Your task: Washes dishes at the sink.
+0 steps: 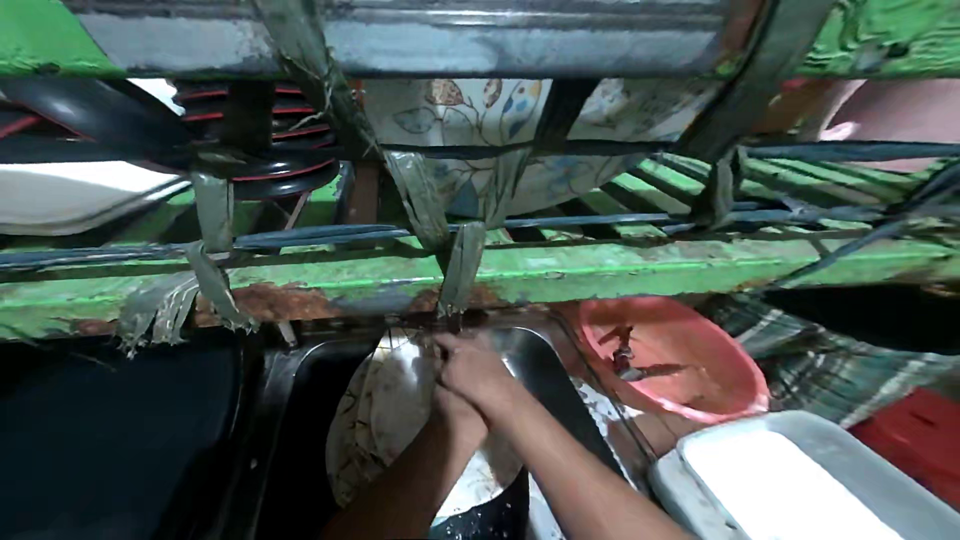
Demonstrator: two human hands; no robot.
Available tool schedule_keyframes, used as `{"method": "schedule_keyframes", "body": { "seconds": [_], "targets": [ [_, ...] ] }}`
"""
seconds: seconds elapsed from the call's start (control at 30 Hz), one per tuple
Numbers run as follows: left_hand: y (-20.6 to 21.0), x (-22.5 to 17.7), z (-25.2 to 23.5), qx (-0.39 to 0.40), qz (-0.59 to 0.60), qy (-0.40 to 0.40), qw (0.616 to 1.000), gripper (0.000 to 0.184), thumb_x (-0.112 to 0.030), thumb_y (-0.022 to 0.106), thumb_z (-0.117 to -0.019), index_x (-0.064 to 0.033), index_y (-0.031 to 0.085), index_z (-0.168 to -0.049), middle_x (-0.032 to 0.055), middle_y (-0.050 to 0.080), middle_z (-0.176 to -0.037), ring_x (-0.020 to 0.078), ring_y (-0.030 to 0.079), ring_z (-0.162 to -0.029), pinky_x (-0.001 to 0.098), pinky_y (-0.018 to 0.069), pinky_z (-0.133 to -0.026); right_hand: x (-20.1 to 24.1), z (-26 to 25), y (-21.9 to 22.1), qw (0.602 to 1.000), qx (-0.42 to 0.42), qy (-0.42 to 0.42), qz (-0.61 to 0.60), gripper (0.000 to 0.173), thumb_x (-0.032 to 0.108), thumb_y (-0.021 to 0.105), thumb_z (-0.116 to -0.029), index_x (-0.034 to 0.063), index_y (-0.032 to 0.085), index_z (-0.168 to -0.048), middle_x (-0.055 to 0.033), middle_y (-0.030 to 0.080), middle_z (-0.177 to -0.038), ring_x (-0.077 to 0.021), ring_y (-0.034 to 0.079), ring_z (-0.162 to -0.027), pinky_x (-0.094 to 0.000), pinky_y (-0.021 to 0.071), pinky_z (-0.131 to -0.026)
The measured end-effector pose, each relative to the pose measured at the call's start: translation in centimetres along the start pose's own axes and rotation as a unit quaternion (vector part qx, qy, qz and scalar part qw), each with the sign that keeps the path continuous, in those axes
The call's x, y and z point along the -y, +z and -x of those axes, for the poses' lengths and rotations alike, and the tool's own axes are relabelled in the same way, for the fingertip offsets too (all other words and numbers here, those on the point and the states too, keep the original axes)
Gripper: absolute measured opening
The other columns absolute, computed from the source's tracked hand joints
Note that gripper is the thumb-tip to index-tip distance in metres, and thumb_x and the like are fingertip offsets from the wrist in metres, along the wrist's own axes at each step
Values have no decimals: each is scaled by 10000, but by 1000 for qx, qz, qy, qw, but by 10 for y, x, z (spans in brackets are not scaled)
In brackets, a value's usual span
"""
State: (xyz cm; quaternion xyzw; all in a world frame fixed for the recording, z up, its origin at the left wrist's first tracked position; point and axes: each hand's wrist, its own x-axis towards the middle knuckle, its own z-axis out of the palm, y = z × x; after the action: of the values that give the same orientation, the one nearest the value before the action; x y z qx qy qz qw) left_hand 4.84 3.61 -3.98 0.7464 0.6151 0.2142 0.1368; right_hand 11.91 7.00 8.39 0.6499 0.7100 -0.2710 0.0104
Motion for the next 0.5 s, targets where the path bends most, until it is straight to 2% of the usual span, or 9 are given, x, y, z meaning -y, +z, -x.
{"method": "schedule_keyframes", "body": {
  "seconds": [0.03, 0.1, 0.13, 0.2, 0.23, 0.3, 0.33, 0.43, 0.5],
  "targets": [
    [-17, -21, -5, 43, -56, 3, 998, 499, -298, 612, -953, 44, 623, -1316, 207, 633, -1345, 308, 559, -1317, 428, 422, -1111, 0, -9, -7, 1000, 10, 8, -8, 482, 425, 475, -1073, 146, 579, -1452, -204, 547, -1480, -412, 464, -1411, -615, 382, -1127],
    [-52, -46, -14, 136, -133, 18, 982, 460, -188, 455, -1034, 51, 531, -1419, 218, 516, -1495, 333, 379, -1479, 504, 193, -1251, -10, -23, -5, 996, -51, -39, -55, 450, 343, 507, -1076, 16, 626, -1360, -232, 609, -1390, -379, 542, -1344, -552, 399, -1144],
    [-62, -45, -15, 135, -132, 54, 981, 422, -137, 432, -1039, 65, 561, -1387, 223, 524, -1488, 343, 356, -1493, 536, 122, -1265, -20, -30, 1, 987, -100, -97, -76, 392, 260, 523, -1073, -17, 644, -1323, -235, 628, -1360, -360, 560, -1327, -506, 399, -1155],
    [-60, -15, -12, -9, -23, 184, 983, 259, -56, 525, -964, 22, 734, -1096, 169, 710, -1205, 326, 574, -1316, 527, 331, -1201, -30, -33, 5, 965, -142, -151, -159, 307, 124, 533, -1060, -56, 667, -1270, -234, 664, -1299, -321, 602, -1275, -443, 427, -1133],
    [-61, -1, -14, -39, 35, 224, 973, 248, -33, 532, -958, -13, 750, -1075, 128, 724, -1179, 297, 610, -1273, 488, 418, -1154, -28, -24, 0, 958, -112, -108, -240, 303, 104, 504, -1074, -62, 646, -1283, -209, 668, -1280, -264, 612, -1235, -395, 441, -1104],
    [-74, 21, -13, 31, 42, 189, 981, 331, -61, 483, -1017, -23, 686, -1276, 117, 629, -1402, 270, 510, -1399, 433, 396, -1177, -41, -18, 5, 922, -113, -14, -371, 266, 176, 491, -1091, -18, 664, -1147, -97, 686, -948, -131, 654, -822, -295, 548, -758],
    [-81, 33, -11, 92, 6, 133, 987, 397, -140, 457, -1057, -16, 584, -1412, 133, 507, -1536, 284, 401, -1481, 450, 318, -1220, -57, -13, 9, 917, -125, 4, -379, 278, 192, 481, -1098, -5, 662, -1174, -108, 689, -971, -153, 651, -815, -335, 549, -760],
    [-82, 64, -7, 177, -99, -9, 979, 668, -474, 449, -1068, -21, 393, -1555, 199, 302, -1649, 351, 231, -1549, 552, 162, -1248, -118, 9, 28, 923, -219, 34, -314, 337, 101, 542, -1054, 14, 615, -1372, -226, 625, -1333, -337, 611, -1230, -495, 477, -1078],
    [-70, 80, 0, 152, -120, -21, 981, 749, -565, 464, -1030, -41, 392, -1561, 209, 284, -1653, 362, 211, -1554, 584, 120, -1248, -138, 28, 45, 876, -215, 101, -419, 374, 85, 506, -1065, -10, 545, -1425, -218, 590, -1364, -256, 627, -1170, -402, 514, -1005]
  ]
}}
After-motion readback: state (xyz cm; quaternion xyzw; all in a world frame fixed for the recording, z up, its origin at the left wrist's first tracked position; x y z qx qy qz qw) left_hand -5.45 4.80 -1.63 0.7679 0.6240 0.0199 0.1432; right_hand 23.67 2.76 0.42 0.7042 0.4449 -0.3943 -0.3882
